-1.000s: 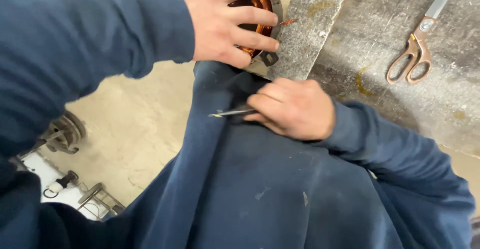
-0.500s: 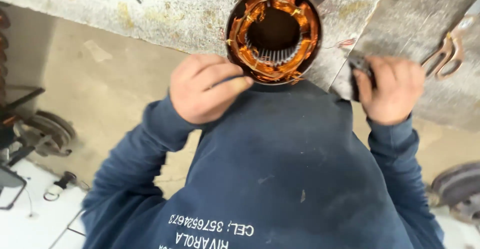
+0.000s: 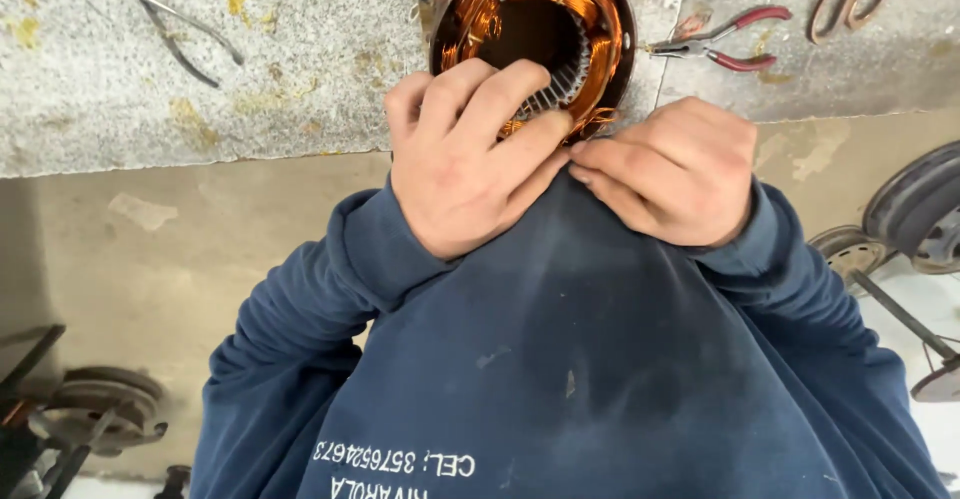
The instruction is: The person works at a workbench removing copper windings from an electric motor stator. They hold the stator steady with one hand while using pliers to grip, pull and cut the copper wire coils, dropping the extracted wire pieces onto the bench and floor.
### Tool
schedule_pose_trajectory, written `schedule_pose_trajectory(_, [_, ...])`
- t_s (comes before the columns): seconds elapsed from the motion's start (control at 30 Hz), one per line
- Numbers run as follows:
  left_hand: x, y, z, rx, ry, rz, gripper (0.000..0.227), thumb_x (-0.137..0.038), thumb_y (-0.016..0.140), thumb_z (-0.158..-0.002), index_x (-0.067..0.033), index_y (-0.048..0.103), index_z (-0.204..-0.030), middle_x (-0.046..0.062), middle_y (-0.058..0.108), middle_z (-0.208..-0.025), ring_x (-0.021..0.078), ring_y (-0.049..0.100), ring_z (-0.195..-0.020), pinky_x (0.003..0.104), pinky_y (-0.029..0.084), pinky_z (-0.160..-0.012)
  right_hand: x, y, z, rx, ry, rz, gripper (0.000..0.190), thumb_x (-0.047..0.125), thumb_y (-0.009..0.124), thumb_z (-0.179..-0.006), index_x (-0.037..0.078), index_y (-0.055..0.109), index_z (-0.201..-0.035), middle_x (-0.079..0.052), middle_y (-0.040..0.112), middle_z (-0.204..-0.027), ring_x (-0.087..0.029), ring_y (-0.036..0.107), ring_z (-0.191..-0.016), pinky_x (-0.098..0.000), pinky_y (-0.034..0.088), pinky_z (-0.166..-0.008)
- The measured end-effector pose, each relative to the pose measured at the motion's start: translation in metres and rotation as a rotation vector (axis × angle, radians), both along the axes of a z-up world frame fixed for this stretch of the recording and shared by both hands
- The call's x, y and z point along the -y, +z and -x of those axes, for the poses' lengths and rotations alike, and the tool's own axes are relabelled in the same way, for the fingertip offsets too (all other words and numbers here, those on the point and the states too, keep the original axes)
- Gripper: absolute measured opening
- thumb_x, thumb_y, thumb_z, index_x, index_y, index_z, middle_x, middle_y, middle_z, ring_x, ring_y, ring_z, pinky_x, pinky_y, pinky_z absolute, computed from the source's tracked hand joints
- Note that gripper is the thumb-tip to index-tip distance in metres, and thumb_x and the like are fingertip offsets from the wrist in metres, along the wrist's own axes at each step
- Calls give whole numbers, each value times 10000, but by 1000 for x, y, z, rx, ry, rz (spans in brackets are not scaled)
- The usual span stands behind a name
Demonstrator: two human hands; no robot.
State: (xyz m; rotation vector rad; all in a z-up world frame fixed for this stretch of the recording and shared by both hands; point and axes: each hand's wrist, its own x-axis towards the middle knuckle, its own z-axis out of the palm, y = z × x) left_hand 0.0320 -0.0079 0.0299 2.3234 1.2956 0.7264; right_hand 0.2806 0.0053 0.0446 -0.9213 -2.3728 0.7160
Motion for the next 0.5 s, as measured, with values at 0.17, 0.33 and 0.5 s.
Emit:
schedule_pose_trajectory(0.17, [6,-8,21,209,-19,47,242,-218,862,-955,-165,701,-1127,26,606,-1343,259,554,-1246,464,349,-1093,-16,11,17,63,-1,-14,240,113,910,-911,65,768,-1097,-28,695,-885,-224,611,-710,-361,470,-660])
schedule_pose_trajectory(0.33, [14,-16,35,379,-75,125,277,-148,897,-922,-127,696,-1113,55,630,-1349,310,562,-1313,484,446,-1124,-44,37,34,357,143,-106,225,256,872,-836,127,801,-1005,17,577,-641,-174,563,-543,-325,424,-510])
schedule_pose_trajectory(0.5, [23,-23,26,330,-22,95,362,-175,887,-918,-132,713,-1232,74,614,-1401,317,538,-1357,527,413,-1203,-64,40,45,434,326,-194,200,314,785,-895,129,775,-971,21,556,-652,-164,595,-576,-301,452,-536])
